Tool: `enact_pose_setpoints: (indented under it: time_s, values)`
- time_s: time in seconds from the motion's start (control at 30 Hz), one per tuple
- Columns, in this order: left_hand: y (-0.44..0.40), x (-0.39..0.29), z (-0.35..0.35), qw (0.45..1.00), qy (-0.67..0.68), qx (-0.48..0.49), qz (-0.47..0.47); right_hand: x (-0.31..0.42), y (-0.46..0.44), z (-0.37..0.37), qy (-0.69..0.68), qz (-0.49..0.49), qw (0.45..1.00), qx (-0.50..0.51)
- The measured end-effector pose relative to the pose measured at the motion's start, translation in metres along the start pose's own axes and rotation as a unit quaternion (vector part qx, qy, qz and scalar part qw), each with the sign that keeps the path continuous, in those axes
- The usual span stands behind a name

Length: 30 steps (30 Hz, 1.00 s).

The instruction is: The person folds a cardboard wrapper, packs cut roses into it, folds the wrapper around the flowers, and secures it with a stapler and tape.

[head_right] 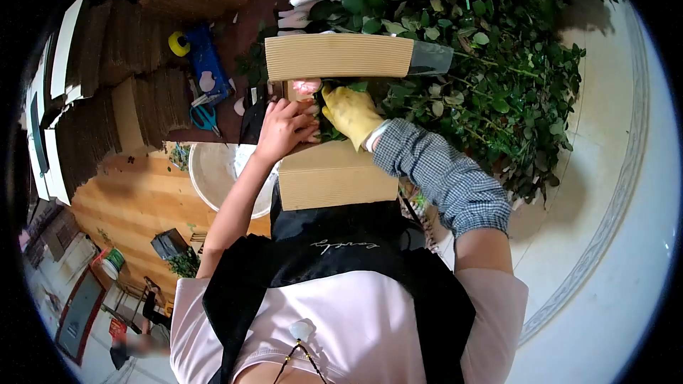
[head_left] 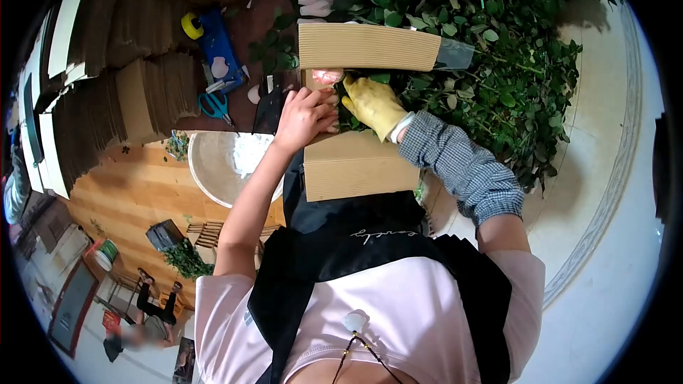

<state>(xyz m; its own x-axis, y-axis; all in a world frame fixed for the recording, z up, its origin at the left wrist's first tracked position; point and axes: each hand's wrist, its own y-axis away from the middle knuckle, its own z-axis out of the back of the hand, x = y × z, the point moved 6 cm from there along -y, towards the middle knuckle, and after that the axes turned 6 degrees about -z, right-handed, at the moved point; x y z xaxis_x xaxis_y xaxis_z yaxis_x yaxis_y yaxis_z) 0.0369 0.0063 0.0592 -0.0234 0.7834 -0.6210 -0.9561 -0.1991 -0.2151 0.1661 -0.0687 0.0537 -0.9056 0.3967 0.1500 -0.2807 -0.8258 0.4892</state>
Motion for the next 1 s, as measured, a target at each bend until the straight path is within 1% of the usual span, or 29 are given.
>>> enact_pose_setpoints:
  time_s: [0.07, 0.1, 0.13, 0.17, 0.23, 0.3, 0.33, 0.37, 0.4, 0.43, 0.47, 0.53, 0.57, 0.63, 0.7, 0.73, 0.77, 0.83, 0.87, 0.9, 0.97, 1.0]
  values:
    - [0.002, 0.005, -0.002, 1.000, 0.006, 0.003, 0.005, -0.004, -0.001, 0.001, -0.043, -0.007, 0.999, 0.013]
    - [0.007, 0.017, -0.002, 0.993, 0.081, -0.043, 0.069, -0.011, -0.004, -0.007, -0.056, -0.016, 0.997, 0.053]
    - [0.010, 0.027, -0.001, 0.975, 0.156, -0.088, 0.130, -0.013, -0.001, -0.006, -0.078, 0.010, 0.997, 0.027]
    - [0.016, 0.036, -0.001, 0.953, 0.155, -0.129, 0.225, -0.015, -0.001, -0.004, -0.099, 0.033, 0.995, -0.002]
    - [0.011, 0.040, 0.005, 0.943, 0.073, -0.212, 0.244, -0.018, -0.002, -0.011, -0.103, 0.024, 0.994, -0.010]
    - [0.000, 0.047, -0.012, 0.962, 0.033, -0.141, 0.234, -0.018, -0.003, -0.017, -0.104, 0.021, 0.994, -0.016]
    - [0.003, 0.062, -0.038, 0.950, 0.082, -0.133, 0.271, -0.019, -0.002, -0.018, -0.119, 0.025, 0.991, -0.047]
    - [0.004, 0.068, -0.049, 0.943, 0.108, -0.136, 0.286, -0.018, 0.000, -0.011, -0.133, 0.028, 0.988, -0.079]
    - [0.006, 0.073, -0.060, 0.934, 0.133, -0.138, 0.300, -0.017, 0.001, -0.008, -0.133, 0.027, 0.987, -0.081]
    - [0.002, 0.071, -0.061, 0.925, 0.158, -0.142, 0.315, -0.010, 0.006, 0.003, -0.105, 0.021, 0.992, -0.066]
    - [0.002, 0.065, -0.054, 0.934, 0.137, -0.154, 0.291, -0.006, 0.007, 0.007, -0.076, 0.015, 0.996, -0.050]
    - [0.002, 0.055, -0.046, 0.943, 0.090, -0.190, 0.259, -0.003, 0.004, 0.001, -0.057, 0.023, 0.997, -0.054]
    - [0.001, 0.052, -0.045, 0.941, 0.080, -0.184, 0.274, -0.002, 0.000, -0.001, -0.037, 0.031, 0.997, -0.064]
    - [0.000, 0.053, -0.044, 0.940, 0.082, -0.168, 0.284, -0.002, -0.008, -0.005, -0.024, 0.032, 0.998, -0.049]
    - [0.001, 0.048, -0.039, 0.944, 0.087, -0.173, 0.268, -0.003, -0.005, -0.005, -0.039, 0.037, 0.996, -0.064]
    - [0.003, 0.046, -0.039, 0.937, 0.130, -0.186, 0.265, -0.001, -0.003, -0.004, -0.051, 0.053, 0.996, -0.056]
    - [0.005, 0.045, -0.038, 0.937, 0.130, -0.187, 0.265, -0.001, -0.001, -0.004, -0.050, 0.053, 0.996, -0.055]
    - [0.007, 0.044, -0.039, 0.948, 0.112, -0.137, 0.264, 0.003, 0.000, -0.002, -0.023, 0.059, 0.996, -0.064]
    - [0.008, 0.046, -0.042, 0.944, 0.097, -0.168, 0.267, 0.004, 0.001, -0.002, -0.007, 0.048, 0.998, -0.037]
    - [0.009, 0.049, -0.044, 0.944, 0.096, -0.169, 0.267, 0.003, 0.003, -0.002, -0.007, 0.049, 0.998, -0.038]
    - [0.007, 0.048, -0.044, 0.943, 0.111, -0.164, 0.266, 0.000, 0.014, 0.008, -0.056, 0.046, 0.994, -0.077]
    - [0.007, 0.045, -0.041, 0.954, 0.054, -0.156, 0.252, -0.005, 0.019, 0.014, -0.115, 0.040, 0.989, -0.083]
